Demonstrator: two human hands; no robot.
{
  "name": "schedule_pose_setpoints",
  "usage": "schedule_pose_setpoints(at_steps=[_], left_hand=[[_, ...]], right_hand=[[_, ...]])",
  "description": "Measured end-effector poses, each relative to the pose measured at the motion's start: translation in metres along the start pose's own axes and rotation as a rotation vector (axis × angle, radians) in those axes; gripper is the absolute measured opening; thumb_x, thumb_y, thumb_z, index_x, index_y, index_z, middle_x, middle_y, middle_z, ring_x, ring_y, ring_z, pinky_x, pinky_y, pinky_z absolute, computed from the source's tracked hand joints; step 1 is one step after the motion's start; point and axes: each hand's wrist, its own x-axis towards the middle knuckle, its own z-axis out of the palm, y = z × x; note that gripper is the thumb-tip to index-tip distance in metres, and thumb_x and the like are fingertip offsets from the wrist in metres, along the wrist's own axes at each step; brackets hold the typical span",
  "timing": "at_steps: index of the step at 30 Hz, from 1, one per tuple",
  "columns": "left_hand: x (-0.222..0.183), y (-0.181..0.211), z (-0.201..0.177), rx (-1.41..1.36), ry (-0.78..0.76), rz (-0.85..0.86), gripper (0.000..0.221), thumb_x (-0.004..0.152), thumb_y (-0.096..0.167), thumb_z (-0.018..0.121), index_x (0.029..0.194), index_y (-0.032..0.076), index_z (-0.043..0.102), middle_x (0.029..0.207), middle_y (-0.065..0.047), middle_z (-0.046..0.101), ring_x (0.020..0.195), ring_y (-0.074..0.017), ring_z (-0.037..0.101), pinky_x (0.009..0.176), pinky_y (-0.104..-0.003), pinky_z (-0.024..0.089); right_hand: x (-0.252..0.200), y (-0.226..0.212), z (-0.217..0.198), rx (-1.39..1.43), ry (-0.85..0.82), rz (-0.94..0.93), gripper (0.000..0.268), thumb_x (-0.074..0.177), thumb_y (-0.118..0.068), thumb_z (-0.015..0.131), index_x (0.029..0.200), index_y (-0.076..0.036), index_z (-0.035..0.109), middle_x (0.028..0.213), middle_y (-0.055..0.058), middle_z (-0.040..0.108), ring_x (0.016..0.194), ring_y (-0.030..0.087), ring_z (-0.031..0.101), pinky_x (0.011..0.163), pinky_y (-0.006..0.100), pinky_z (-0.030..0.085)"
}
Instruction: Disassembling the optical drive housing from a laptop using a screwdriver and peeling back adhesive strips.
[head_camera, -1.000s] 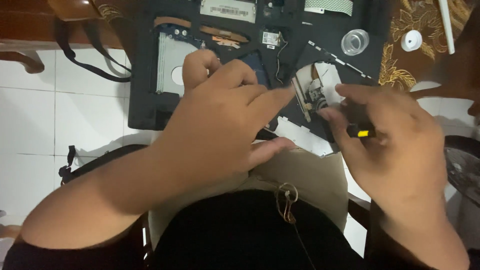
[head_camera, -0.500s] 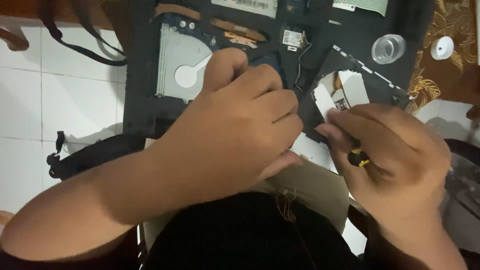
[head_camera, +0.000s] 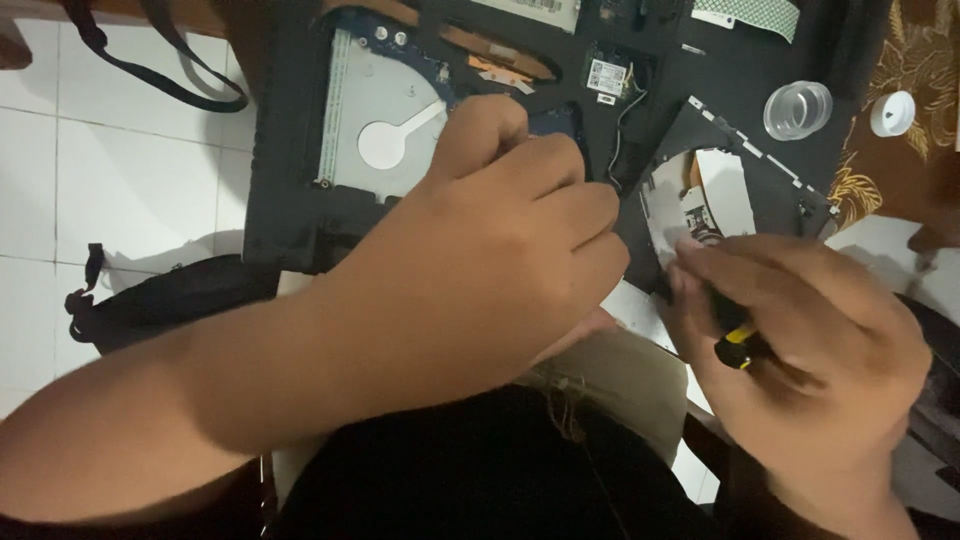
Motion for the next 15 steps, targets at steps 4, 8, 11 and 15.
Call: schedule_pose_setpoints(at_steps=[4,8,11,15], left_hand=[[-0.001,0.001,0.001,0.006,0.023,-0.006,0.042,0.092,0.032,0.089,0.074,0.019,0.054,0.079,0.002,0.049,0.083,-0.0224,0.047,0.085,-0.040,0.037],[-0.001,0.002,-0.001,0.050,0.010,0.002,0.038,0.095,0.037,0.086,0.076,0.021,0.058,0.079,0.004,0.050,0.082,-0.0212,0.048,0.087,-0.040,0.038],[-0.002,0.002,0.001,0.024,0.040,-0.001,0.034,0.091,0.027,0.086,0.074,0.020,0.057,0.077,0.003,0.050,0.082,-0.0226,0.048,0.086,-0.040,0.037],[-0.002,0.003,0.003,0.029,0.059,-0.004,0.039,0.093,0.023,0.082,0.069,0.020,0.051,0.074,0.003,0.044,0.080,-0.0217,0.045,0.086,-0.039,0.037]], right_hand=[[0.000,-0.004,0.001,0.167,0.062,0.105,0.011,0.094,0.008,0.073,0.098,0.019,0.070,0.091,0.028,0.071,0.078,0.032,0.071,0.071,0.038,0.057],[-0.005,0.001,0.007,0.174,0.091,0.177,0.010,0.097,0.010,0.080,0.102,0.012,0.071,0.103,0.026,0.075,0.092,0.030,0.075,0.083,0.036,0.059],[0.006,-0.009,0.002,0.163,0.010,0.118,0.006,0.097,0.010,0.068,0.099,0.015,0.069,0.100,0.026,0.073,0.085,0.030,0.071,0.081,0.038,0.056],[-0.003,-0.005,0.001,0.044,-0.067,0.098,0.015,0.098,0.006,0.064,0.109,0.006,0.074,0.104,0.020,0.069,0.086,0.028,0.069,0.076,0.035,0.054]])
